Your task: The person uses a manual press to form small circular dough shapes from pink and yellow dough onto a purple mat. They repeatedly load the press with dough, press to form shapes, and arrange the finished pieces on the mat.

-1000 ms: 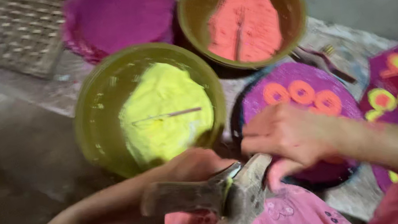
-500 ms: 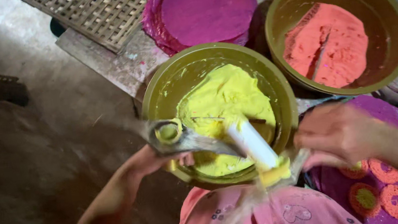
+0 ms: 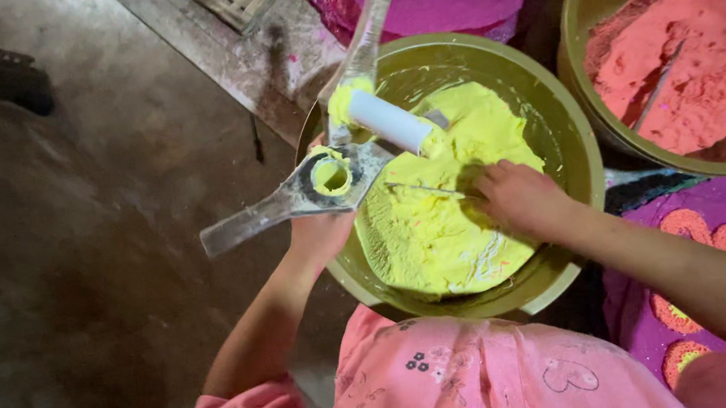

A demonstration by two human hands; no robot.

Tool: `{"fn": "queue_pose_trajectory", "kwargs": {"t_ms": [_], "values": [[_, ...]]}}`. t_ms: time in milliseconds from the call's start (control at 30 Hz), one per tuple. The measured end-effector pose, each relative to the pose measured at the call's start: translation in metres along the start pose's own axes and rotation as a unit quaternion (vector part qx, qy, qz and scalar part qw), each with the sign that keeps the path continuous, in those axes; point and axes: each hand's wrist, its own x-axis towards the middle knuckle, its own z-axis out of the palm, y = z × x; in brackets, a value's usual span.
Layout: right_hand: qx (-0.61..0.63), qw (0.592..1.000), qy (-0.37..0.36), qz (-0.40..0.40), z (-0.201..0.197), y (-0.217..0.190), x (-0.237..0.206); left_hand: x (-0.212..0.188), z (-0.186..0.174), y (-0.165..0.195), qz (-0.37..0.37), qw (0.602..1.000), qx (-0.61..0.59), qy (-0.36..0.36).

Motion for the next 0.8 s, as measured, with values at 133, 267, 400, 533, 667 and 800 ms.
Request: {"fn": "queue_pose_trajectory", "kwargs": {"t_ms": [133, 267, 400, 533, 667, 800], "values": [[0.084, 0.995, -0.032, 0.041, 0.003, 0.009, -0.001, -0.003, 0.0, 0.008, 0.081, 0.996, 0.03, 0.034], [0.076, 0.991, -0.087, 0.06, -0.031, 0.002, -0.006, -0.008, 0.001, 0.01, 0.058, 0.997, 0.02, 0.052], [0.0, 0.984, -0.176, 0.034, -0.033, -0.033, 0.008, -0.009, 0.0, 0.009, 0.043, 0.998, 0.008, 0.048], [-0.011, 0.978, -0.206, 0.01, -0.021, -0.048, -0.01, -0.008, -0.001, 0.011, 0.05, 0.996, 0.06, 0.05], [0.092, 0.977, -0.189, -0.019, -0.015, -0.052, -0.058, -0.009, -0.002, 0.013, 0.059, 0.996, 0.06, 0.043], [0.138, 0.963, -0.228, -0.03, -0.025, -0.048, -0.094, -0.011, -0.004, 0.01, 0.075, 0.99, 0.11, 0.035]]}}
